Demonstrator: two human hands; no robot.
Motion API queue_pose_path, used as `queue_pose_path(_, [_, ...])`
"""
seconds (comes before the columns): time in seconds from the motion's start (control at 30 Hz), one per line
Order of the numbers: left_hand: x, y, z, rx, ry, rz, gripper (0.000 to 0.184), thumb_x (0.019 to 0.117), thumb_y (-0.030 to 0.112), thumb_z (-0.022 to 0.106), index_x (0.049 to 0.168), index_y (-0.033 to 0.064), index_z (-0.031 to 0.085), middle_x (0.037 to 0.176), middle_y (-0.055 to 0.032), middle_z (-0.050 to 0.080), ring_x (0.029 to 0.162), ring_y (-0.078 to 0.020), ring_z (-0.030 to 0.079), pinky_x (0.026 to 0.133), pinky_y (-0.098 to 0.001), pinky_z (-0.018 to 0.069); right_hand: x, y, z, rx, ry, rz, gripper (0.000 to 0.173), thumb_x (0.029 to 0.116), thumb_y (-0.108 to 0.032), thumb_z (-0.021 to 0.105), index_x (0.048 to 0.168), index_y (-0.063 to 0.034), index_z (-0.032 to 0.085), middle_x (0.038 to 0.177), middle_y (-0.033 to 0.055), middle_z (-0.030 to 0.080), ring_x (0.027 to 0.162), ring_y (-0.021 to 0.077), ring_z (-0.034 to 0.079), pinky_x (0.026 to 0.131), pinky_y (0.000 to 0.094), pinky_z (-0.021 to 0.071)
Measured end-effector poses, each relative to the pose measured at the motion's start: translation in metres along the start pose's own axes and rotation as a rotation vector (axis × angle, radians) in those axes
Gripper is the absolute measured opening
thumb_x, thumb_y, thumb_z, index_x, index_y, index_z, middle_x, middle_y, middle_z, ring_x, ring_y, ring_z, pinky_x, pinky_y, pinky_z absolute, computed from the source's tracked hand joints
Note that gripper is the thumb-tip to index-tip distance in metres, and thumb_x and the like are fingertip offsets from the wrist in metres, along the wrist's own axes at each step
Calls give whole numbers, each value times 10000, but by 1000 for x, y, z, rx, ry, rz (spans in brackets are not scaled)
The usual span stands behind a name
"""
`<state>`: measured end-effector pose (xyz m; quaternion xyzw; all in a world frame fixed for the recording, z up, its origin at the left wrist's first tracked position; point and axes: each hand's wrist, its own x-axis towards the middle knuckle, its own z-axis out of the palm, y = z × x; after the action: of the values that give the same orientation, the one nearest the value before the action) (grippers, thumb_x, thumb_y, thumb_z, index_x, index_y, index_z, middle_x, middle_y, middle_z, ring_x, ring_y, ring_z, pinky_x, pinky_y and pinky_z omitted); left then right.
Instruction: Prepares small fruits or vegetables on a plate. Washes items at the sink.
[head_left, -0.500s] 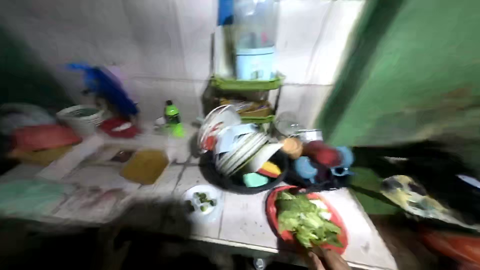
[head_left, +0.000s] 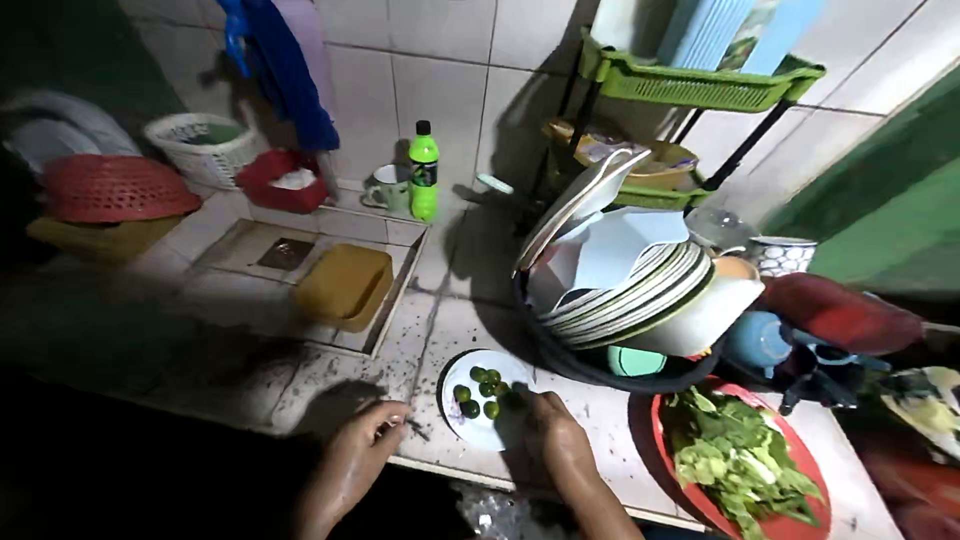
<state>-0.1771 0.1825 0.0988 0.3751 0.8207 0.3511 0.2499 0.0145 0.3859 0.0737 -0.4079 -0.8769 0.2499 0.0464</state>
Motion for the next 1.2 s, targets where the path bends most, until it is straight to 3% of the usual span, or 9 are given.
queue_pose_path(0.1, [36, 9, -5, -17, -274, 93, 260, 1034, 176, 576, 1247, 88, 696, 1177, -90, 688, 1072, -162, 663, 974, -357, 541, 14, -16, 9, -139, -59, 158, 380, 1000, -206, 620, 1374, -156, 665, 1312, 151, 646, 1044, 327, 709, 874, 502, 593])
queue_pose_path(0.23, [79, 14, -5, 16, -479, 218, 253, 1046, 208, 560, 1226, 110, 708, 1123, -71, 697, 1026, -159, 665, 947, -363, 538, 17, -32, 19, -83, 33, 292, 328, 970, -221, 684, 1264, -76, 712, 1239, 180, 673, 1029, 341, 711, 874, 515, 588])
queue_pose_path(0.33, [100, 25, 7, -9, -567, 265, 231, 1039, 181, 585, 1219, 102, 706, 1114, -67, 699, 1013, -155, 671, 940, -355, 543, 2, -31, 29, 197, 206, 281, 322, 921, -167, 732, 1182, 20, 707, 1103, 183, 711, 932, 276, 722, 853, 453, 605])
queue_pose_path(0.47, [110, 40, 32, -34, -647, 295, 269, 1039, 171, 590, 1280, 101, 685, 1176, -78, 702, 1081, -173, 670, 995, -377, 527, -12, -38, 30, 752, 263, 375, 251, 923, -105, 687, 1146, 11, 674, 972, 86, 733, 825, 135, 721, 766, 317, 624])
queue_pose_path(0.7, [110, 53, 52, -146, -613, 161, 302, 1012, 236, 649, 1284, 111, 687, 1209, -86, 688, 1042, -162, 679, 949, -361, 552, -12, -32, 29, 1095, 225, 336, 284, 970, -74, 610, 1235, 30, 624, 1012, 107, 725, 870, 187, 737, 791, 352, 642])
queue_pose_path(0.8, [106, 56, 56, -205, -562, 127, 254, 996, 192, 670, 1227, 92, 704, 1161, -70, 693, 1005, -131, 675, 919, -323, 559, -12, -24, 29, 1105, 207, 283, 297, 957, -93, 648, 1235, 9, 633, 1031, 92, 721, 894, 174, 724, 812, 346, 631])
queue_pose_path(0.93, [97, 55, 64, -355, -469, 125, 229, 971, 109, 687, 1198, 84, 698, 1128, -45, 698, 946, -88, 690, 865, -270, 584, -11, -12, 16, 1216, 118, 257, 286, 1026, -133, 582, 1255, 21, 659, 1033, 125, 738, 883, 200, 738, 813, 353, 638])
queue_pose_path(1.1, [92, 57, 71, -407, -437, 119, 238, 963, 111, 693, 1200, 89, 704, 1143, -32, 704, 965, -91, 684, 877, -281, 578, -7, 1, 15, 1096, 178, 132, 253, 931, -108, 692, 1170, -29, 711, 930, 61, 740, 819, 145, 718, 778, 304, 621])
queue_pose_path(1.2, [91, 69, 65, -369, -470, 4, 285, 972, 157, 702, 1241, 65, 685, 1116, -55, 702, 917, -98, 683, 828, -274, 575, -7, 5, 19, 922, 278, -38, 253, 896, -76, 714, 1146, -42, 703, 987, 22, 732, 848, 82, 706, 792, 252, 615])
